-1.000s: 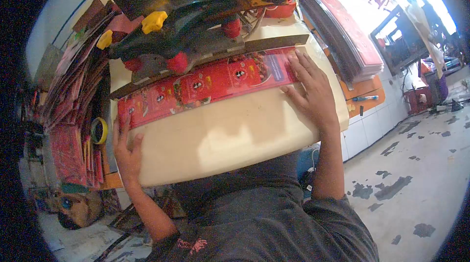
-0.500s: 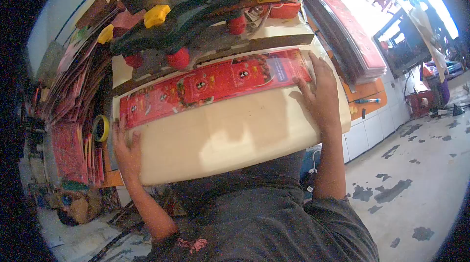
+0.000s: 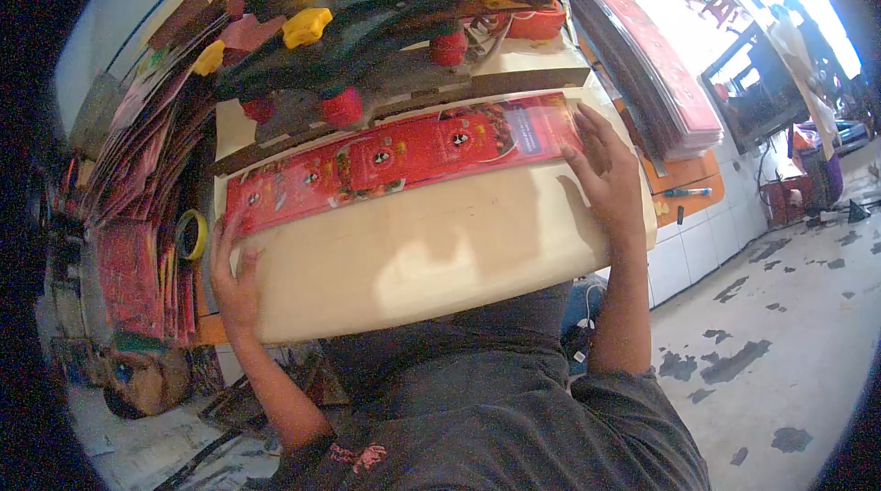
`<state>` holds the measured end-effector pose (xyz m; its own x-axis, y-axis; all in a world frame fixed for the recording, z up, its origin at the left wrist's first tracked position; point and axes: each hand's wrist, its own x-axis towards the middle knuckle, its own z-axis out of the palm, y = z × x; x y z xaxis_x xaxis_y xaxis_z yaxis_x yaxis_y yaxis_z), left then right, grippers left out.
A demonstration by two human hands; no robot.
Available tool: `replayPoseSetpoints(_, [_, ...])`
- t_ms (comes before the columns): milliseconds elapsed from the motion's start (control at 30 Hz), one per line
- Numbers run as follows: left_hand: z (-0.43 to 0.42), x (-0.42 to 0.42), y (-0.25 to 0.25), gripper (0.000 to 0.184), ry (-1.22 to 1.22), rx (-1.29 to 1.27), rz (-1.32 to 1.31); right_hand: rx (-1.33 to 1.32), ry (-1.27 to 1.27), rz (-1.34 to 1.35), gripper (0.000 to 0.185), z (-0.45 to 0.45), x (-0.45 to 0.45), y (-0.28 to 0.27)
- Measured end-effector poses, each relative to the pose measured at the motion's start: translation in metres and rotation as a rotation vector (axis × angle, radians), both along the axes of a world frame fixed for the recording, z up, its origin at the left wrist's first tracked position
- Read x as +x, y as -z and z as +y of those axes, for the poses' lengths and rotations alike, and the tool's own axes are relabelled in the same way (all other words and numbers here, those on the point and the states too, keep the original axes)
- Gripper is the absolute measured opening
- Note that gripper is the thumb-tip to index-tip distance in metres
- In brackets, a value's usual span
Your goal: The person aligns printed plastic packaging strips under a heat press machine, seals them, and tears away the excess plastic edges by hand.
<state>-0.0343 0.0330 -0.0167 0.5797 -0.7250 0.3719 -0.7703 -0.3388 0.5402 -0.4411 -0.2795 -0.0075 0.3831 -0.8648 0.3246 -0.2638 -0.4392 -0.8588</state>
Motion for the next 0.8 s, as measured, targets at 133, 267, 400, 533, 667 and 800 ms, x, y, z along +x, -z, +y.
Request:
replayPoseSetpoints(133, [0.001, 0.001, -0.001, 0.065, -0.011, 0.014, -0.017, 0.038, -0.013, -0.006, 0.056, -0.002, -0.003, -0.002])
replayPoseSetpoints(267, [0.0, 0.0, 0.0, 0.063, -0.007, 0.02, 0.008, 0.068, -0.032, -0.066, 0.05, -0.003, -0.005, -0.001])
replayPoseSetpoints(400, [-0.002, -0.002, -0.001, 0.062, -0.001, 0.048, -0.018, 0.069, -0.021, -0.082, 0.046, -0.009, -0.012, 0.007])
replayPoseSetpoints(533, [-0.002, -0.001, 0.004, 0.062, -0.028, 0.084, -0.046, 0.107, -0.001, -0.11, 0.04, -0.011, -0.016, 0.007])
replayPoseSetpoints(667, [-0.003, -0.002, 0.002, 0.064, -0.034, 0.108, -0.047, 0.128, 0.003, -0.178, 0.038, -0.012, -0.017, 0.009])
replayPoseSetpoints(800, [-0.004, -0.003, 0.001, 0.065, -0.038, 0.13, -0.058, 0.135, 0.003, -0.223, 0.036, -0.012, -0.017, 0.01])
